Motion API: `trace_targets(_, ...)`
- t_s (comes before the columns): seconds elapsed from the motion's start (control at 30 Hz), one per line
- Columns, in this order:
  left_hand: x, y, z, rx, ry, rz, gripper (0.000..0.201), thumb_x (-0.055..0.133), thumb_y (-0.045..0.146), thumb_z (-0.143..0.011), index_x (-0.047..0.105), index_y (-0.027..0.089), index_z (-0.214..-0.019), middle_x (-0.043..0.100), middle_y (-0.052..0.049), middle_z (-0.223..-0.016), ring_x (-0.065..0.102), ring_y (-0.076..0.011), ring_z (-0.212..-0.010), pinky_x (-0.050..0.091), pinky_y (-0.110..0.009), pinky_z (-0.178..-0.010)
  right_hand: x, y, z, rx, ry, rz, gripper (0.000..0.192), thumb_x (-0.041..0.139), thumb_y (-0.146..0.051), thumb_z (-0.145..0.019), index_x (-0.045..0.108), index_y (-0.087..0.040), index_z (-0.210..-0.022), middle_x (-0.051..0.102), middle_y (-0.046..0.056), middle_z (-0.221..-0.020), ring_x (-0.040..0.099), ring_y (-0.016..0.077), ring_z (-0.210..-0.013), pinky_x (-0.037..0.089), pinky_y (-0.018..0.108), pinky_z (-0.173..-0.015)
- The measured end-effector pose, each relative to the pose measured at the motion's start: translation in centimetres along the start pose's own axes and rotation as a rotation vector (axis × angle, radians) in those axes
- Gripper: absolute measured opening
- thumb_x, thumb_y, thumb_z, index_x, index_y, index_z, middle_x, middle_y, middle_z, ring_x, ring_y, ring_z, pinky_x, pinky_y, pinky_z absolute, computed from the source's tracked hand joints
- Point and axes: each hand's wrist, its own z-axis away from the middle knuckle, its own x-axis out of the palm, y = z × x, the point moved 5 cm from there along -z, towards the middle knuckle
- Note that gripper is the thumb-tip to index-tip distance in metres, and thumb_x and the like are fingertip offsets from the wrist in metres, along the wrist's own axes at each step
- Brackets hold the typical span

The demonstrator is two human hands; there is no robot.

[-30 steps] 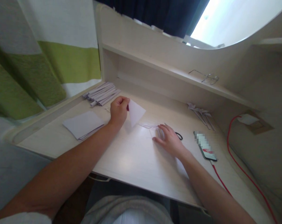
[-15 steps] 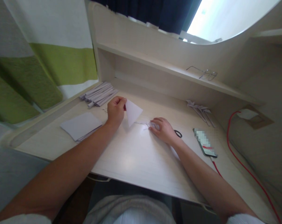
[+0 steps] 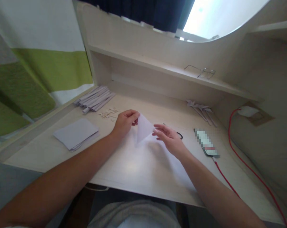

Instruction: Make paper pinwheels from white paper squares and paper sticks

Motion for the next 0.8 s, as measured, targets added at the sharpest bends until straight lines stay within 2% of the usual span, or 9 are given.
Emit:
trace_targets(0.03,0.6,-0.2,0.4,-0.015,-0.035,0.004,0.021,0.076,0.036,-0.073,0.070,0.016,-0.070,0.061,0.000,-0.062,0.054,-0.0126,-0.059,0.044,-0.024,-0.056,0.3,0.0,0.5,0.041,-0.029,-0.081,0.043,0.067,-0.050,-0.090,0.067,-0.020,-0.121,0.078,0.011,-0.104,0.075,0.0228,-0.094,0.060,0.033,-0.077)
trace_targets(0.1,1.5,-0.5,1.0,-0.040,-0.081,0.009,0.022,0.076,0.037,-0.075,0.070,0.016,-0.072,0.060,0.001,-0.062,0.054,-0.0125,-0.059,0.044,-0.025,-0.057,0.8,0.2,0.9,0.095,-0.069,-0.187,0.038,0.071,-0.052,-0.086,0.071,-0.017,-0.102,0.078,0.009,-0.088,0.075,0.0214,-0.079,0.060,0.032,-0.068)
trace_targets(0.2,2.2,-0.7,1.6,-0.058,-0.124,-0.005,0.022,0.075,0.038,-0.079,0.070,0.017,-0.076,0.060,0.002,-0.063,0.053,-0.0117,-0.059,0.044,-0.024,-0.059,0.4,0.6,0.7,0.110,-0.044,-0.267,0.036,0.075,-0.053,-0.082,0.070,-0.016,-0.080,0.073,0.005,-0.070,0.071,0.0170,-0.064,0.057,0.030,-0.064)
trace_targets(0.3,2.8,-0.8,2.3,-0.075,-0.214,-0.045,0.021,0.079,0.036,-0.076,0.073,0.016,-0.080,0.066,0.000,-0.069,0.055,-0.0123,-0.063,0.043,-0.025,-0.062,-0.4,0.9,0.4,0.090,0.015,-0.306,0.034,0.077,-0.050,-0.082,0.071,-0.017,-0.079,0.071,0.002,-0.067,0.068,0.0148,-0.062,0.054,0.028,-0.064)
trace_targets(0.43,3.6,-1.2,3.1,-0.103,-0.343,-0.107,0.024,0.078,0.037,-0.077,0.072,0.014,-0.070,0.066,-0.002,-0.067,0.055,-0.0143,-0.064,0.042,-0.027,-0.062,-0.9,1.1,0.7,0.064,0.051,-0.327,0.029,0.076,-0.045,-0.084,0.072,-0.017,-0.077,0.072,0.002,-0.066,0.066,0.0141,-0.062,0.052,0.027,-0.064)
trace_targets(0.6,3.4,-1.5,3.1,-0.102,-0.354,-0.155,0.026,0.074,0.037,-0.082,0.071,0.014,-0.070,0.065,-0.002,-0.066,0.054,-0.0143,-0.065,0.041,-0.027,-0.064,-1.0,0.9,0.9,0.036,0.064,-0.344,0.026,0.075,-0.044,-0.086,0.075,-0.018,-0.086,0.072,0.002,-0.069,0.067,0.0146,-0.065,0.052,0.028,-0.067)
trace_targets(0.8,3.3,-1.0,3.3,-0.090,-0.343,-0.186,0.032,0.070,0.039,-0.085,0.065,0.016,-0.062,0.061,0.000,-0.062,0.054,-0.0144,-0.062,0.040,-0.027,-0.063,-1.0,0.3,1.1,-0.007,0.072,-0.371,0.028,0.077,-0.045,-0.085,0.073,-0.017,-0.079,0.072,0.002,-0.069,0.066,0.0146,-0.064,0.053,0.028,-0.066)
